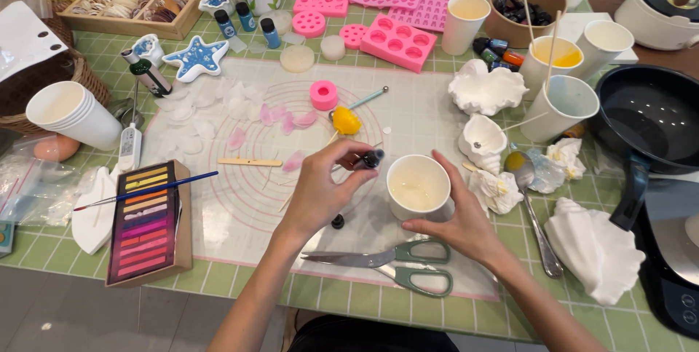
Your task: Pouring melted wax into a cup, adding colorants, and stirring to prepare it for candle making.
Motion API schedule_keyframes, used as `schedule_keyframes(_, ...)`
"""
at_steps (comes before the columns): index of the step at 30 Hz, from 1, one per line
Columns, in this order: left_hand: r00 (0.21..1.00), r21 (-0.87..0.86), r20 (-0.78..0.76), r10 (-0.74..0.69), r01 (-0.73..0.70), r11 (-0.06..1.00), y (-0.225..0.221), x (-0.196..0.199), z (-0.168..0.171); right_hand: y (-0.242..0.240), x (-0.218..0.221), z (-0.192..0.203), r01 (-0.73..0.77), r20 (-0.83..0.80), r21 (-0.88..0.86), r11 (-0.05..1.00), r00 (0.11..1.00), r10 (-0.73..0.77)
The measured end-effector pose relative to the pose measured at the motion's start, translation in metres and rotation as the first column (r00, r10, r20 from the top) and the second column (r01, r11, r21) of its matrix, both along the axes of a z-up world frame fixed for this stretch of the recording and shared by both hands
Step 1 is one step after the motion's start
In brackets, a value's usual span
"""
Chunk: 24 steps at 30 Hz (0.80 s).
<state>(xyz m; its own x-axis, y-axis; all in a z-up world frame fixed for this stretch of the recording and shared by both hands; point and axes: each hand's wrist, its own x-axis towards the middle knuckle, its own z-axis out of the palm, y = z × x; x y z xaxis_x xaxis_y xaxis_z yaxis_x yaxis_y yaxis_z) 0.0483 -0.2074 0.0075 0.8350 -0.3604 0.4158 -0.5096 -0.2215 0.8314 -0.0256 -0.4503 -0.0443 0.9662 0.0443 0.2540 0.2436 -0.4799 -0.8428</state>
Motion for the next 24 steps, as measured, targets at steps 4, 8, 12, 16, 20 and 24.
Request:
schedule_keyframes(4, 0.998, 0.063, 0.04, -0.041, 0.038, 0.997, -0.001, 0.001, 0.005, 0.003, 0.007, -0.014, 0.02, -0.047, 0.043, 0.999, 0.999, -0.018)
schedule_keyframes(8, 0.989, 0.134, 0.105, -0.106, 0.091, 0.987, -0.001, 0.003, 0.004, 0.001, 0.008, -0.024, -0.003, 0.003, 0.156, 0.988, 1.0, 0.003)
schedule_keyframes(12, 0.975, 0.196, 0.157, -0.155, 0.123, 0.973, -0.004, 0.006, 0.006, -0.002, 0.009, -0.028, 0.008, 0.032, 0.113, 0.994, 0.999, -0.012)
schedule_keyframes(16, 0.96, 0.274, 0.217, -0.175, 0.112, 0.955, -0.011, 0.006, 0.01, -0.001, 0.007, -0.028, -0.017, 0.053, 0.127, 0.992, 0.999, 0.01)
schedule_keyframes(20, 0.959, 0.328, 0.219, -0.178, 0.1, 0.939, -0.016, 0.009, 0.012, -0.001, 0.007, -0.027, -0.013, 0.033, 0.12, 0.993, 0.999, 0.009)
schedule_keyframes(24, 0.957, 0.368, 0.223, -0.185, 0.093, 0.925, -0.019, 0.013, 0.01, -0.001, 0.006, -0.028, 0.0, 0.01, 0.126, 0.992, 1.0, -0.001)
